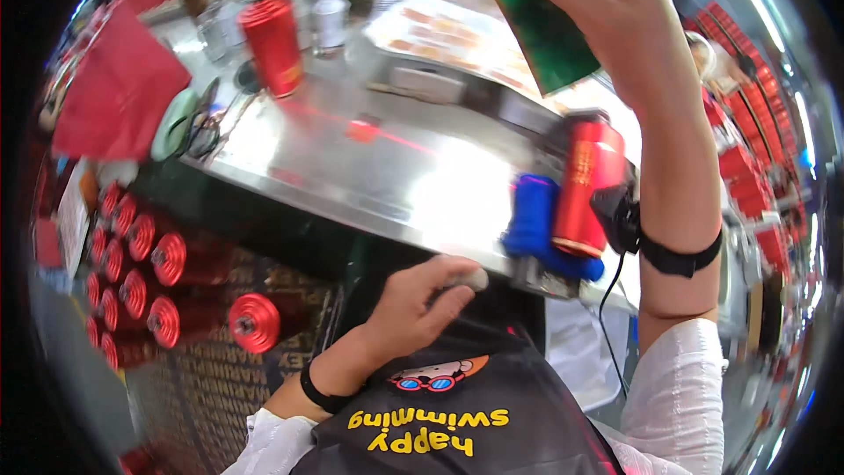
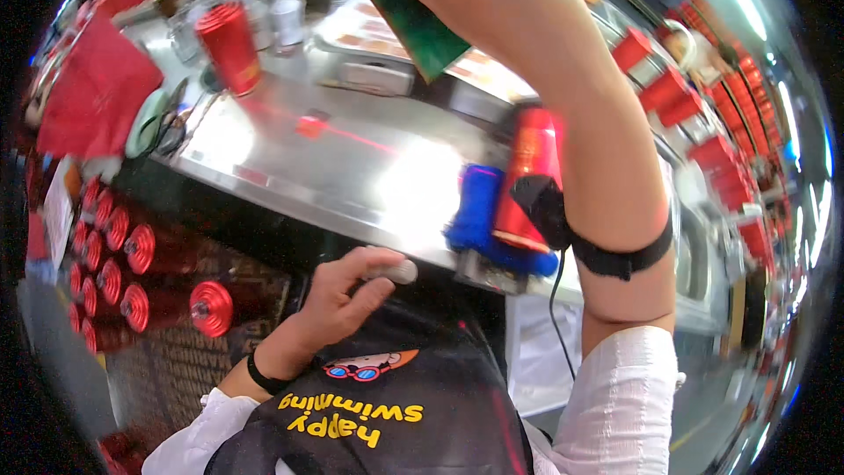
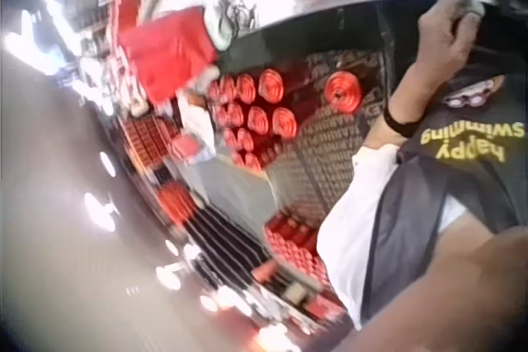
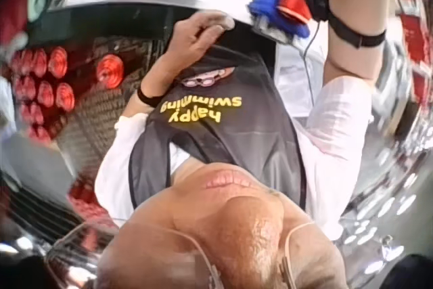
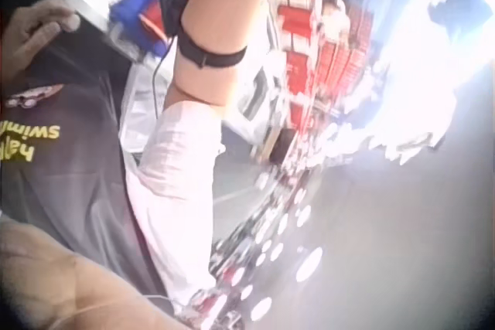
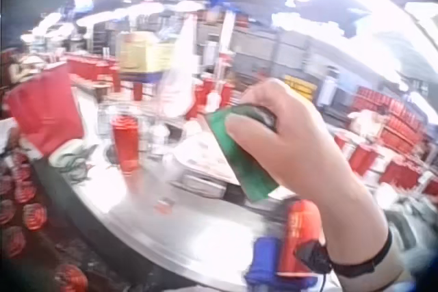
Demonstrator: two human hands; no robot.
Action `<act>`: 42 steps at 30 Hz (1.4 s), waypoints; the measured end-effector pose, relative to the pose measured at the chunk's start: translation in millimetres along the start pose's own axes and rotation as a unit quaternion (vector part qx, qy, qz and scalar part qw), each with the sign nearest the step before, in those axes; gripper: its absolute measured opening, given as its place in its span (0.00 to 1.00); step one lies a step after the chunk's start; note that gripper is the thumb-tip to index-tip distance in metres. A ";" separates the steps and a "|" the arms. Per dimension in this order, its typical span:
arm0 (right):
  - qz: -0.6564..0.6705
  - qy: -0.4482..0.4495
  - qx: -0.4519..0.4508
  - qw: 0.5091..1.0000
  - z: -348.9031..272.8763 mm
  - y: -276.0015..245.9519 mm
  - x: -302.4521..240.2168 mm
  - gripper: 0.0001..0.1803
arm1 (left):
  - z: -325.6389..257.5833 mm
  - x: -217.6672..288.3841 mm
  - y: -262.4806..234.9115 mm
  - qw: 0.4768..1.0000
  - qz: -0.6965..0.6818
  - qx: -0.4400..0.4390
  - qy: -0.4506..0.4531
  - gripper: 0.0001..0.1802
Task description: The person picks up red canisters one by one and wipes each canister using a green sponge, then places them back onto a grid-marked workbench.
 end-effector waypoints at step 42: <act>0.357 0.389 0.153 0.835 -291.0 -40.2 135.9 0.13 | 66.4 -9.6 95.8 0.899 0.313 0.007 0.307 0.17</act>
Point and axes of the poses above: each hand's wrist, its own z-axis towards the middle knuckle, its own y-axis out of the palm, x = y × z, the point moved 3 cm from there along z, towards the middle knuckle, and after that the axes turned 3 degrees about -z, right-handed, at the moved point
